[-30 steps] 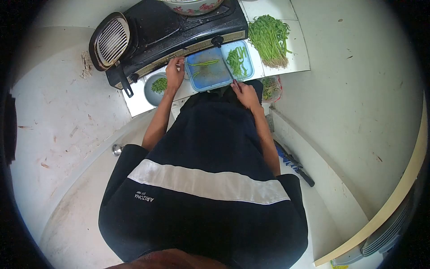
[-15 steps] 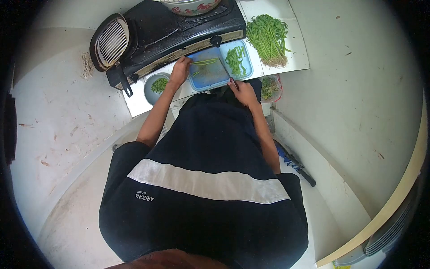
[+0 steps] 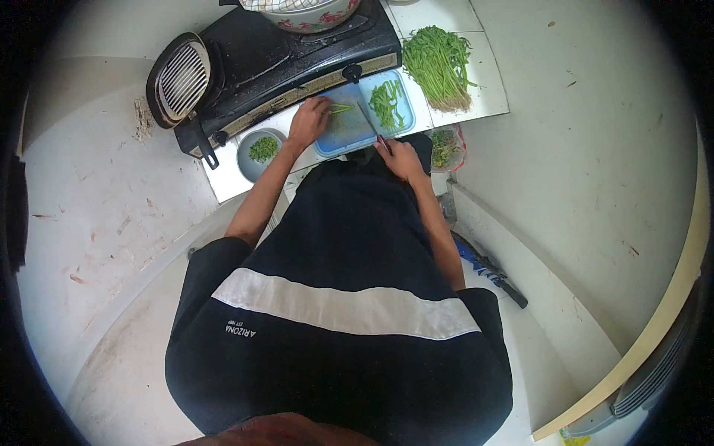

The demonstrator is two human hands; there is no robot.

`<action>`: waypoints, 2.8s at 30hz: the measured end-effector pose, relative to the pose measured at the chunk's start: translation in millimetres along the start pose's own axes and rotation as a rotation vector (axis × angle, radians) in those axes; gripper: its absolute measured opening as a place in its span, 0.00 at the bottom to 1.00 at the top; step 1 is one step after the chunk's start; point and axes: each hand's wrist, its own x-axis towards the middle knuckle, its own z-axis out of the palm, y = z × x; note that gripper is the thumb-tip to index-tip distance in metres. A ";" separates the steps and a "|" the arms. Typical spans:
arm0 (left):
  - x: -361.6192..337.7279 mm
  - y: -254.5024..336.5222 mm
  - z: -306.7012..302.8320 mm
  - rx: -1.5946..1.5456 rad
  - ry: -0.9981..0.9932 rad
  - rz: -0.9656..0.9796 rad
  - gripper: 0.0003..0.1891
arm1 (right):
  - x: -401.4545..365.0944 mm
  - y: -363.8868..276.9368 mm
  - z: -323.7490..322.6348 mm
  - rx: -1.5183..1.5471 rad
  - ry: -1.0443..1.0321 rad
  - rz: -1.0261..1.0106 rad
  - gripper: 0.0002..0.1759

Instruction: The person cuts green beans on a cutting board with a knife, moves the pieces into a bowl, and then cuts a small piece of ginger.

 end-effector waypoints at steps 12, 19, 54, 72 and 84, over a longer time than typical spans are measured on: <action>19.7 -4.2 26.7 0.048 -0.179 -0.045 0.09 | -4.9 -8.8 -3.2 0.031 -0.047 0.066 0.29; 10.3 4.7 27.7 -0.047 -0.119 -0.012 0.09 | 0.2 -4.8 2.9 0.058 -0.041 0.032 0.29; 3.7 10.8 38.2 -0.245 -0.052 -0.213 0.08 | 15.5 -16.9 29.4 -0.125 0.078 -0.168 0.27; -12.9 3.8 16.2 -0.147 -0.051 -0.148 0.09 | 22.3 -17.3 42.8 -0.226 0.055 -0.153 0.27; -14.9 -11.6 30.1 -0.114 -0.048 -0.076 0.05 | 23.0 -18.5 41.9 -0.247 -0.020 -0.091 0.29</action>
